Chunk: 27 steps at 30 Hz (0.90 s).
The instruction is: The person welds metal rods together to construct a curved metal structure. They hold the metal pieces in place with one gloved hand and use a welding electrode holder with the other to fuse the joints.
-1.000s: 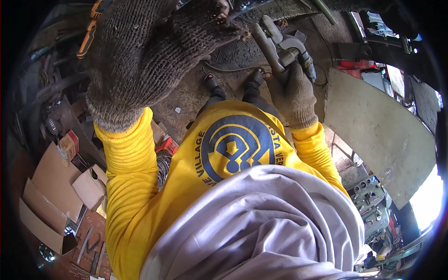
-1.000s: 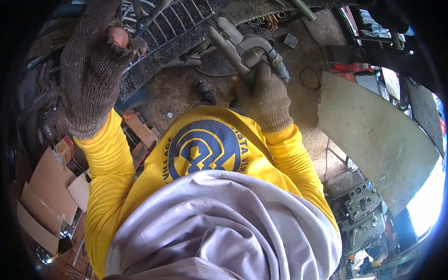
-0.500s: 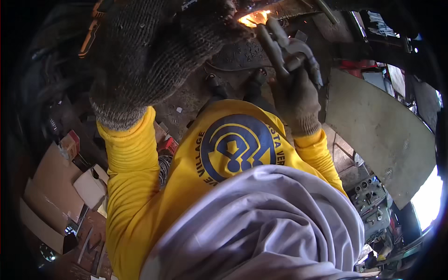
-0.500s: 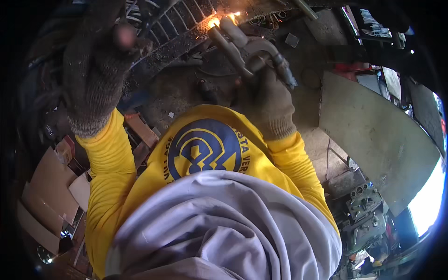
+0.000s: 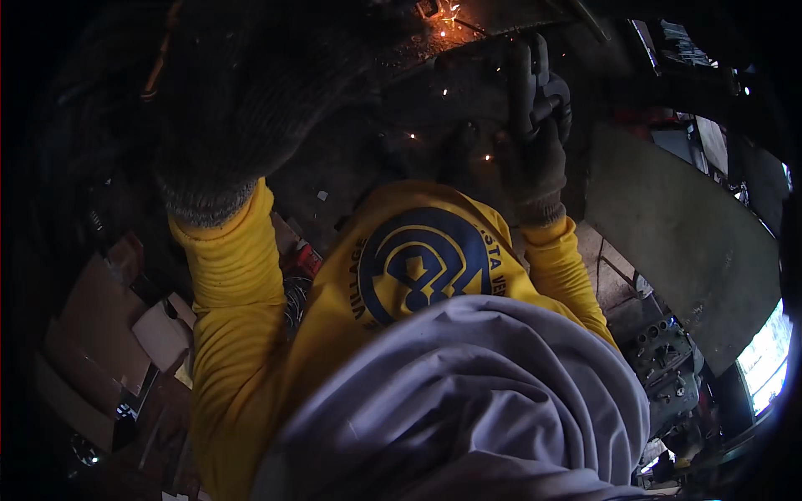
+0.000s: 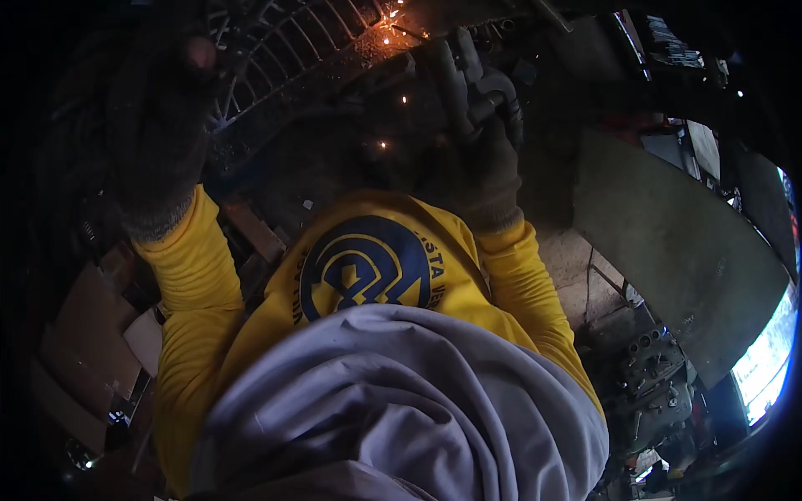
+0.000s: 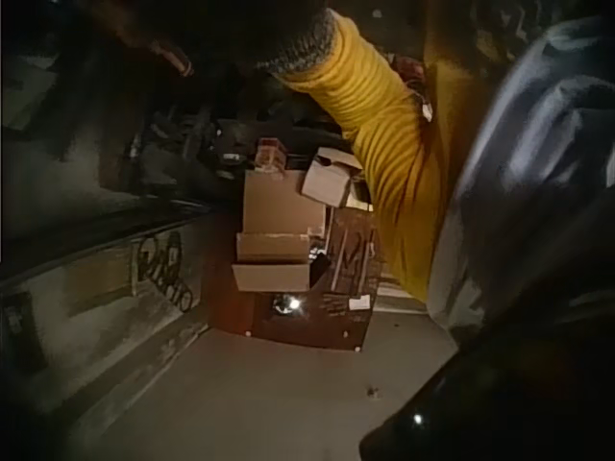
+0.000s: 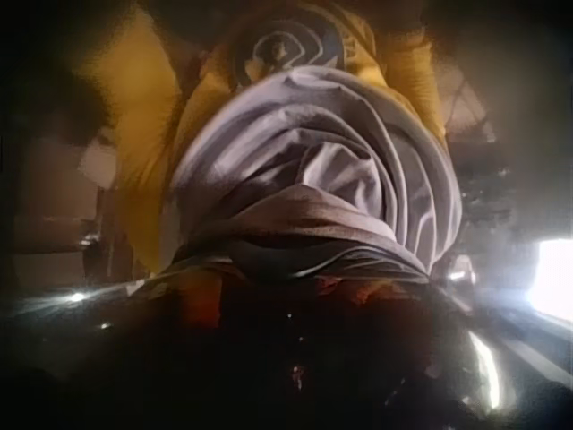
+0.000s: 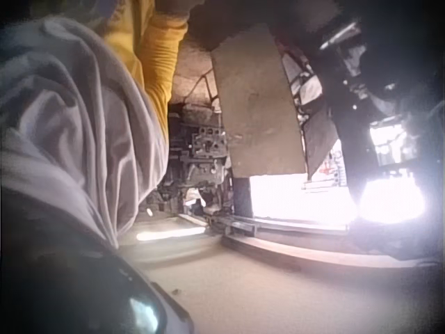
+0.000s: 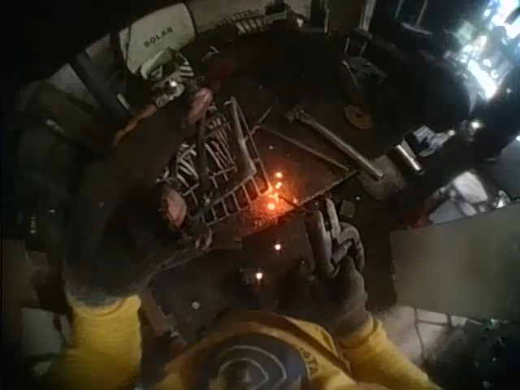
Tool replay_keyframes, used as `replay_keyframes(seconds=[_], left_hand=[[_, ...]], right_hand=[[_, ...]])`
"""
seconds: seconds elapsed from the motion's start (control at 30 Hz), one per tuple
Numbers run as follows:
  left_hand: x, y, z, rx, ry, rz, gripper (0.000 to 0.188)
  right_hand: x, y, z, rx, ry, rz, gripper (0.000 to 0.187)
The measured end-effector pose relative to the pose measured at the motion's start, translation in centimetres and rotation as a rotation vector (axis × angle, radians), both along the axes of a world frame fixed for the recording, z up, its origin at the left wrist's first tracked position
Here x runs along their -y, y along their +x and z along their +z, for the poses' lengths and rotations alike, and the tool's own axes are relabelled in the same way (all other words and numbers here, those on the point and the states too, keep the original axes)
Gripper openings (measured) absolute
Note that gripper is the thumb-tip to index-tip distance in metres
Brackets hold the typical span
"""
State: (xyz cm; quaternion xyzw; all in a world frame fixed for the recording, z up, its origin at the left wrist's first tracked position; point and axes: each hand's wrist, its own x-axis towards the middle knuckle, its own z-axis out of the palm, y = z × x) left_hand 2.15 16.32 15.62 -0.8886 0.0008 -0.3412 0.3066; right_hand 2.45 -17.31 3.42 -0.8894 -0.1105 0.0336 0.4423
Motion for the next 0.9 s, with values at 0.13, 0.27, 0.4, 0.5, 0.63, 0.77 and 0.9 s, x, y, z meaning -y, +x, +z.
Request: replay_keyframes(seconds=[0.13,0.27,0.4,0.5,0.63,0.77,0.9], left_hand=[[-3.5,1.4,-1.9,0.012,0.065,0.086,0.052],[-7.8,0.3,-3.5,-0.217,-0.236,0.023,0.051],[-8.5,-2.6,-3.0,-0.458,-0.534,-0.048,0.051],[-10.1,-3.2,-3.8,-0.573,-0.691,-0.077,0.051],[-7.1,-4.1,-2.0,-0.576,-0.564,-0.062,0.049],[-4.0,-4.3,-0.9,-0.572,-0.44,-0.048,0.047],[-2.9,-4.2,-0.1,-0.568,-0.306,-0.028,0.045]], right_hand=[[0.2,-0.1,-2.5,-0.142,0.032,-0.002,0.046],[-0.1,0.2,-2.4,-0.078,0.018,0.037,0.048],[-0.2,0.1,-2.7,-0.043,0.001,0.067,0.05],[-0.3,0.0,-3.0,-0.087,0.004,0.079,0.05],[-0.4,0.1,-3.0,-0.067,0.031,0.073,0.049],[-0.6,0.1,-3.0,-0.091,0.026,0.076,0.048],[-0.9,0.1,-2.9,-0.107,-0.022,0.073,0.046]])
